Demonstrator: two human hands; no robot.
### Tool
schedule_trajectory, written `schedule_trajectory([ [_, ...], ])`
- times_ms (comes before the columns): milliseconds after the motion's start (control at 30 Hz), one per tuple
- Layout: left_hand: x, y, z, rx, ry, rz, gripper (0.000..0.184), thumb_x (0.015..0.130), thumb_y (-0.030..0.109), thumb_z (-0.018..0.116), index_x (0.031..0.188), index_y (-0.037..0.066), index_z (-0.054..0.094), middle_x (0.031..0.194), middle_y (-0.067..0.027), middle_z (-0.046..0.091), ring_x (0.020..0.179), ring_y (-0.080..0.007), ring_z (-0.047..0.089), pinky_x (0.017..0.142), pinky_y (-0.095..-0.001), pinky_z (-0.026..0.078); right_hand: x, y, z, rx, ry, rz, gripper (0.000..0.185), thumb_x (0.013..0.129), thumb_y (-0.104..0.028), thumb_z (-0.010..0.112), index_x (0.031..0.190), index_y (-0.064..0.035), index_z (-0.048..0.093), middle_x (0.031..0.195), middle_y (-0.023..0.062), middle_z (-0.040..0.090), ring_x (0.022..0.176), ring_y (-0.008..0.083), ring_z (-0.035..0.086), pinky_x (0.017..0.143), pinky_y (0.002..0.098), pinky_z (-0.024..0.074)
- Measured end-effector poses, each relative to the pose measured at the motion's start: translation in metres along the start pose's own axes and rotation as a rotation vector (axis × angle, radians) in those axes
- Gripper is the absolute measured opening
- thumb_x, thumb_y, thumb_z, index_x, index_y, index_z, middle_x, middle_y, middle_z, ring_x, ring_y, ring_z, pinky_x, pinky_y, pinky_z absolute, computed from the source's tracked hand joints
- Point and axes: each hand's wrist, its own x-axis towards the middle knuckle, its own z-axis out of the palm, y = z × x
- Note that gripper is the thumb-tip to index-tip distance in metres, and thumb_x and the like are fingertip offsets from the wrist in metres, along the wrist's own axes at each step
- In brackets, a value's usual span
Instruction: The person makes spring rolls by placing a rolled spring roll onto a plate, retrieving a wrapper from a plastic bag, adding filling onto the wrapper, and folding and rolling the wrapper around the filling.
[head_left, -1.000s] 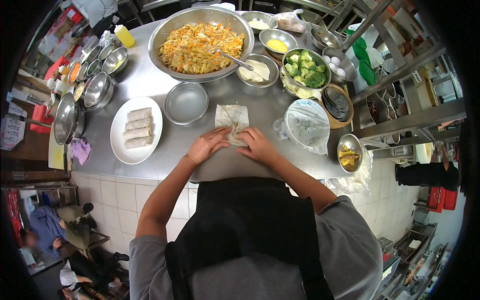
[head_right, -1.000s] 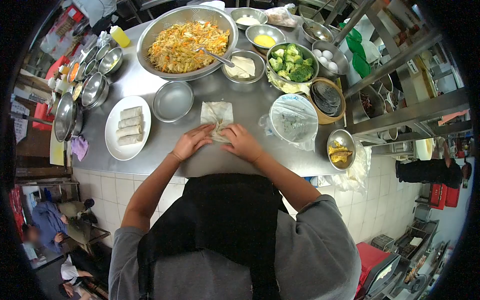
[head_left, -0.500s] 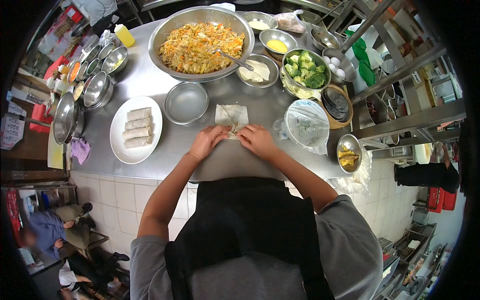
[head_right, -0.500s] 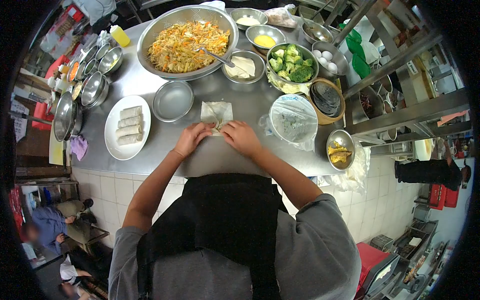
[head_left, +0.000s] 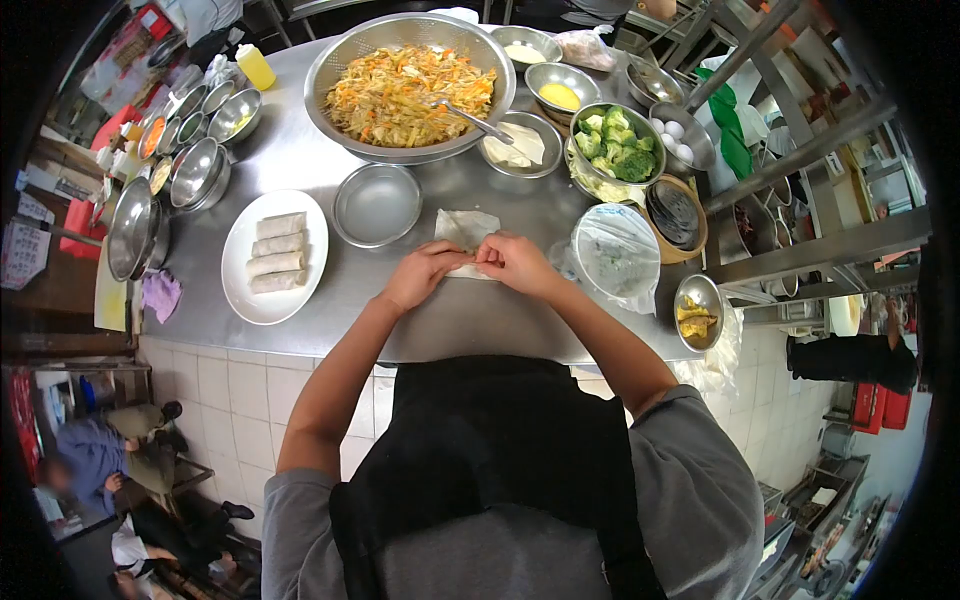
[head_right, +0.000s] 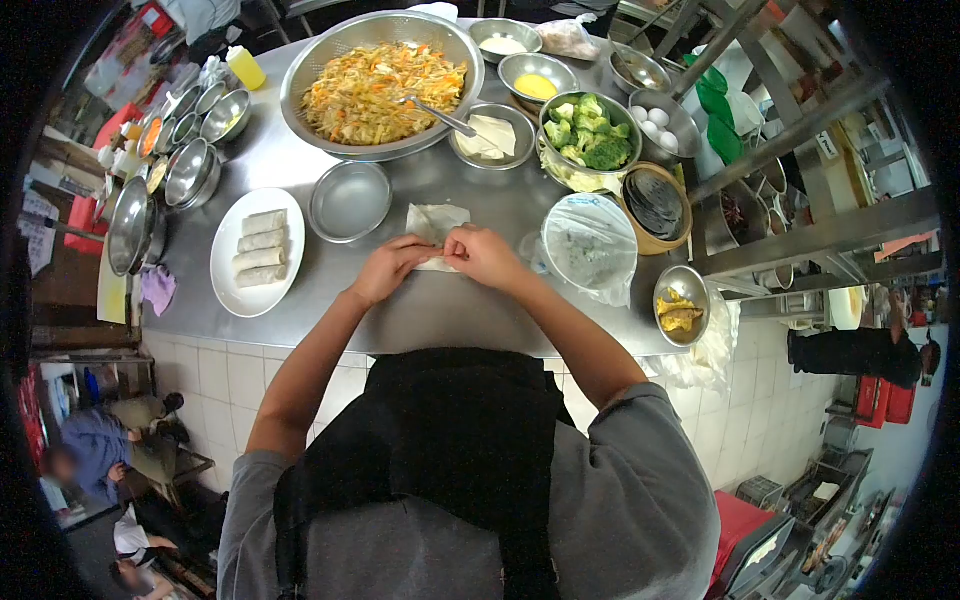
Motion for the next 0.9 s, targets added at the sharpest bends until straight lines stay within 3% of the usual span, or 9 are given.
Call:
schedule_trajectory([
  [133, 0.002, -0.003, 0.002, -0.043, 0.005, -0.001, 0.031, 0.092, 0.007, 0.066, 0.122, 0.014, 0.073, 0.113, -0.0102, 0.067, 0.104, -0.0315, 0.065, 0.09, -0.0395, 0.053, -0.012, 0.0, 0.005, -0.064, 0.152, -0.135, 0.011, 0.087, -0.011, 0.071, 0.094, -0.004, 0.065, 0.092, 0.0124, 0.065, 0.075, 0.0293, 0.066, 0.07, 0.0394, 0.0536],
  [233, 0.002, -0.002, 0.003, -0.055, 0.003, -0.036, 0.032, 0.092, 0.006, 0.063, 0.119, 0.017, 0.075, 0.116, -0.0086, 0.069, 0.106, -0.0316, 0.065, 0.092, -0.0402, 0.054, -0.036, -0.017, 0.018, -0.243, 0.303, -0.072, 0.012, 0.089, -0.011, 0.07, 0.098, -0.0058, 0.064, 0.104, 0.012, 0.064, 0.083, 0.0301, 0.066, 0.074, 0.0402, 0.0536],
  [333, 0.004, -0.001, 0.003, -0.132, 0.012, -0.044, 0.027, 0.094, 0.007, 0.065, 0.119, 0.013, 0.074, 0.111, -0.0108, 0.068, 0.103, -0.0303, 0.066, 0.09, -0.0391, 0.053, -0.056, -0.005, 0.036, -0.362, 0.212, -0.327, 0.018, 0.087, -0.012, 0.07, 0.104, -0.0073, 0.064, 0.114, 0.0123, 0.06, 0.096, 0.0307, 0.064, 0.081, 0.0409, 0.0529],
  [533, 0.009, 0.001, -0.005, -0.203, -0.033, -0.075, 0.024, 0.095, 0.007, 0.064, 0.118, 0.008, 0.073, 0.111, -0.0106, 0.068, 0.103, -0.0285, 0.066, 0.091, -0.0367, 0.053, -0.049, 0.006, 0.064, -0.477, 0.357, -0.362, 0.052, 0.085, -0.008, 0.071, 0.135, -0.0011, 0.057, 0.131, 0.0151, 0.054, 0.115, 0.0338, 0.055, 0.098, 0.0414, 0.0487],
  [733, 0.011, -0.005, -0.003, -0.258, -0.049, -0.199, 0.022, 0.098, 0.009, 0.062, 0.117, 0.008, 0.073, 0.112, -0.0102, 0.069, 0.101, -0.0272, 0.066, 0.092, -0.0362, 0.051, -0.036, 0.006, 0.061, -0.509, 0.377, -0.324, 0.061, 0.085, -0.01, 0.071, 0.141, 0.0045, 0.051, 0.135, 0.0179, 0.054, 0.116, 0.0342, 0.056, 0.103, 0.0425, 0.0477],
  [833, 0.014, -0.008, -0.003, -0.245, -0.04, -0.198, 0.021, 0.097, 0.014, 0.065, 0.117, 0.01, 0.07, 0.11, -0.009, 0.07, 0.1, -0.0305, 0.067, 0.087, -0.0368, 0.052, -0.032, 0.005, 0.062, -0.525, 0.35, -0.262, 0.067, 0.083, -0.015, 0.074, 0.142, 0.0039, 0.049, 0.137, 0.0182, 0.054, 0.12, 0.0338, 0.053, 0.106, 0.0418, 0.0446],
  [900, 0.014, -0.008, 0.0, -0.373, -0.017, -0.304, 0.021, 0.097, 0.01, 0.065, 0.118, 0.007, 0.065, 0.11, -0.0093, 0.069, 0.1, -0.0263, 0.067, 0.09, -0.0352, 0.052, -0.027, 0.003, 0.063, -0.522, 0.328, -0.198, 0.069, 0.081, -0.017, 0.076, 0.142, 0.0024, 0.049, 0.136, 0.017, 0.054, 0.12, 0.0329, 0.052, 0.106, 0.0409, 0.0433],
])
